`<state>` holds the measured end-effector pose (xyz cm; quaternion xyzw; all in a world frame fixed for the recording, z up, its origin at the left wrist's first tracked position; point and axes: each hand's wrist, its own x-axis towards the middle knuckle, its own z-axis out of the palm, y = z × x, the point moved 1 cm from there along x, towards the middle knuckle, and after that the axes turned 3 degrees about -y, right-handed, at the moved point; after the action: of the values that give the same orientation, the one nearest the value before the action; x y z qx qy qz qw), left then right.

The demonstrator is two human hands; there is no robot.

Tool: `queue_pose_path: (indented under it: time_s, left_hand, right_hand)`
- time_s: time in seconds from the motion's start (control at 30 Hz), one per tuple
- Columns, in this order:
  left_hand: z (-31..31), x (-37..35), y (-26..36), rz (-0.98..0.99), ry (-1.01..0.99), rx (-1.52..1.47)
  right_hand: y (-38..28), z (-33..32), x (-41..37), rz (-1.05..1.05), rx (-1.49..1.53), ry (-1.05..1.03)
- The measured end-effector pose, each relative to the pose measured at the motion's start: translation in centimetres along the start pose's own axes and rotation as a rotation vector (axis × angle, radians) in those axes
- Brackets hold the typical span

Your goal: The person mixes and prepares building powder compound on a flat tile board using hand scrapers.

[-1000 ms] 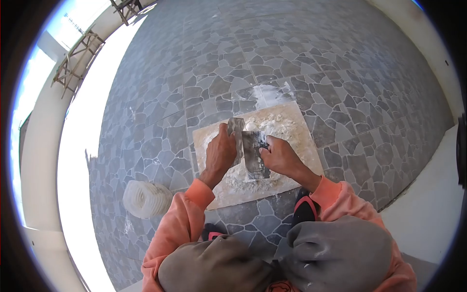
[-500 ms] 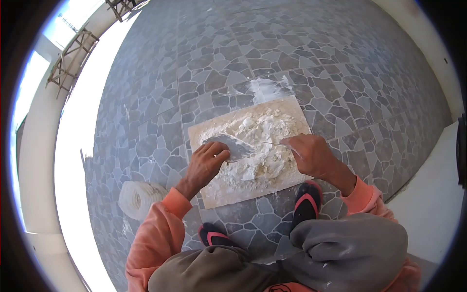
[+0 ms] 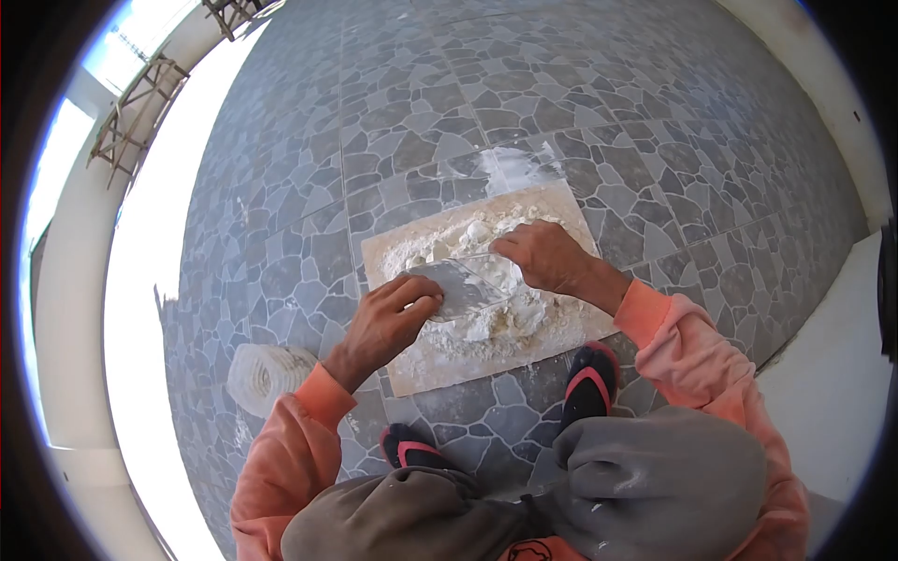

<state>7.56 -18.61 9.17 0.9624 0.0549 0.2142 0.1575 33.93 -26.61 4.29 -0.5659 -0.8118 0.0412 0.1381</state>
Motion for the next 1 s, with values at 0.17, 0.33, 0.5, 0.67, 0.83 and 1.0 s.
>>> queue_pose_path:
  time_s: [0.17,0.33,0.5,0.67,0.83,1.0]
  left_hand:
    - [-1.5,0.1,-0.2,-0.379,0.227,-0.091]
    - [-1.7,-2.0,-2.2,-0.792,0.323,-0.348]
    - [-1.1,-5.8,-3.5,-0.973,0.399,-0.476]
    - [0.9,-13.5,-4.6,-1.203,0.338,-0.509]
    - [5.0,-24.1,-5.8,-1.414,0.264,-0.581]
    - [8.9,-29.7,-5.5,-1.401,0.433,-0.929]
  right_hand:
    - [0.5,1.3,1.1,0.027,-0.097,-0.092]
    - [0.1,1.8,0.5,-0.022,-0.078,-0.007]
    - [-1.1,1.5,-0.5,-0.133,-0.114,0.155]
    - [-2.4,0.6,-1.0,-0.197,-0.134,0.220]
    - [-3.1,3.6,-2.5,-0.042,-0.029,0.130]
    - [-3.6,4.2,-3.2,0.043,0.059,0.133]
